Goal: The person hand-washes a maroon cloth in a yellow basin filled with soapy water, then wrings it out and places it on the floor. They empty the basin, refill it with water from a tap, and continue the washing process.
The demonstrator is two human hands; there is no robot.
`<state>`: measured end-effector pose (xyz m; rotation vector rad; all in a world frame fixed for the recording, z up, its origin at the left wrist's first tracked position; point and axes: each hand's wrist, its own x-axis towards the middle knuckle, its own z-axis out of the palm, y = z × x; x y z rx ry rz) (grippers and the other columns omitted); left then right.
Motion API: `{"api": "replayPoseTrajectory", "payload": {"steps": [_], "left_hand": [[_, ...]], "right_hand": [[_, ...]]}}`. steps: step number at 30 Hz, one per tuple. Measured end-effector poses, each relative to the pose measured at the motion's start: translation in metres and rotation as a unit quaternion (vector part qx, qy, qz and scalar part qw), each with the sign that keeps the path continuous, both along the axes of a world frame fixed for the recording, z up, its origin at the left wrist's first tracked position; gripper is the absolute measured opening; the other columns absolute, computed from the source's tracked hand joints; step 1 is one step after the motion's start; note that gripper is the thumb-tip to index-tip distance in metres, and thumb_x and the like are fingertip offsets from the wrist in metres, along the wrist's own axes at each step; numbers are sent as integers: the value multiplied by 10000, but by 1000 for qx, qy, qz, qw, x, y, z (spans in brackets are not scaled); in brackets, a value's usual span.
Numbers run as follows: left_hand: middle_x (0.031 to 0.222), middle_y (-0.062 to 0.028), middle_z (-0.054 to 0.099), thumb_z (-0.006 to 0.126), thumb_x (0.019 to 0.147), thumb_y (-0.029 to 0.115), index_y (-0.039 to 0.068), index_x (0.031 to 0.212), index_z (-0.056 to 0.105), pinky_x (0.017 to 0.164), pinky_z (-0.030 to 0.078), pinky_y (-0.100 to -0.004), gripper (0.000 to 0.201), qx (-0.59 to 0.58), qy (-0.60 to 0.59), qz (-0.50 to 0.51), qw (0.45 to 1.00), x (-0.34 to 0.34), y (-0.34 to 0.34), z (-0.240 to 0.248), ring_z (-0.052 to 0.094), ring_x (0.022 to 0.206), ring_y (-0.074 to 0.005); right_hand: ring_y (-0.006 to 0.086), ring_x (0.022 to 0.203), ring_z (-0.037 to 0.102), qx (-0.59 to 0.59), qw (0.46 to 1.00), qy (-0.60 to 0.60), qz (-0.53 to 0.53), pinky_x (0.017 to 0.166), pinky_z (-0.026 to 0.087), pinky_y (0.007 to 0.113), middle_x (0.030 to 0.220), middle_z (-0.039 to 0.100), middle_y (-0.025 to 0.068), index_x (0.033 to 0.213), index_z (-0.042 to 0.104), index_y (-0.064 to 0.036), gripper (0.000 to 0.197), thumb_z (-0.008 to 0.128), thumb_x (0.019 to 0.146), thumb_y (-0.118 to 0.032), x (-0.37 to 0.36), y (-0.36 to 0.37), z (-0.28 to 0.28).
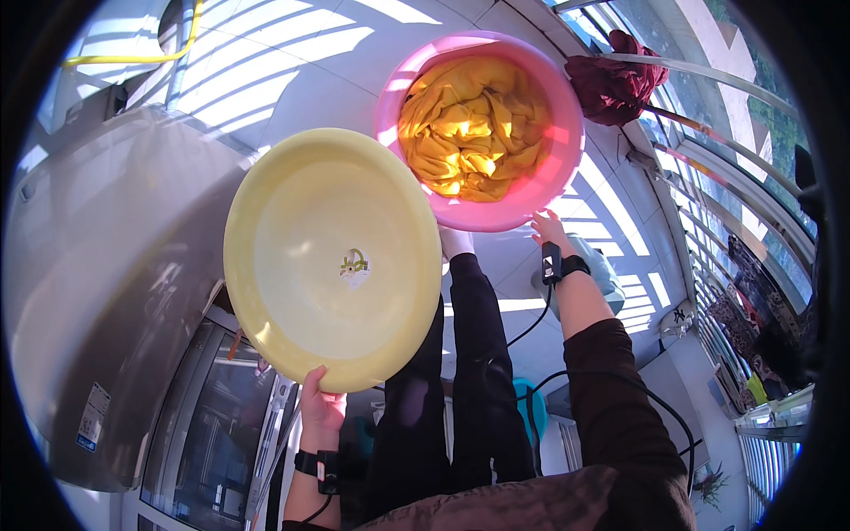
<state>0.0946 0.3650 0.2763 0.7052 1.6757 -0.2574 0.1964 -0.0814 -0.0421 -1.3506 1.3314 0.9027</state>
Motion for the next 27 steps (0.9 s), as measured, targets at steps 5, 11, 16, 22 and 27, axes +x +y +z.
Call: {"api": "replayPoseTrajectory", "payload": {"steps": [5,11,16,22,27], "left_hand": [[895,-25,613,583,828,125,58,1077,540,531,424,-232,262,-18,-29,7,999,4,-7,22,595,730,-124],[862,-35,592,608,806,83,32,1056,544,442,360,-229,263,2,-75,-57,996,6,-3,70,561,673,-110],[891,-68,622,636,776,71,-12,1045,570,534,456,-250,289,23,-86,-189,978,29,5,118,595,742,-129],[1033,-123,640,627,767,65,-53,1121,560,794,496,-301,379,43,-273,-234,932,71,21,204,625,919,-191],[1111,-130,616,677,809,148,-38,1221,508,862,473,-306,483,-6,-445,-229,866,115,42,274,598,981,-185]], "right_hand": [[164,951,597,-51,995,-31,80,711,464,312,1140,576,80,1373,321,-72,634,631,850,-253,-5,18,88],[186,1026,571,123,991,4,42,856,454,350,1110,581,74,1270,452,-82,506,506,927,-451,30,65,256],[201,1084,535,233,962,-56,127,917,415,387,1203,566,97,1303,413,-98,750,280,886,-707,89,116,385],[209,1063,587,113,951,-150,244,854,505,385,1207,568,65,1332,418,-107,543,586,905,-398,128,141,496],[245,999,624,119,949,-251,153,808,532,369,1132,609,98,1239,488,-54,440,622,844,-193,150,137,557]]}}
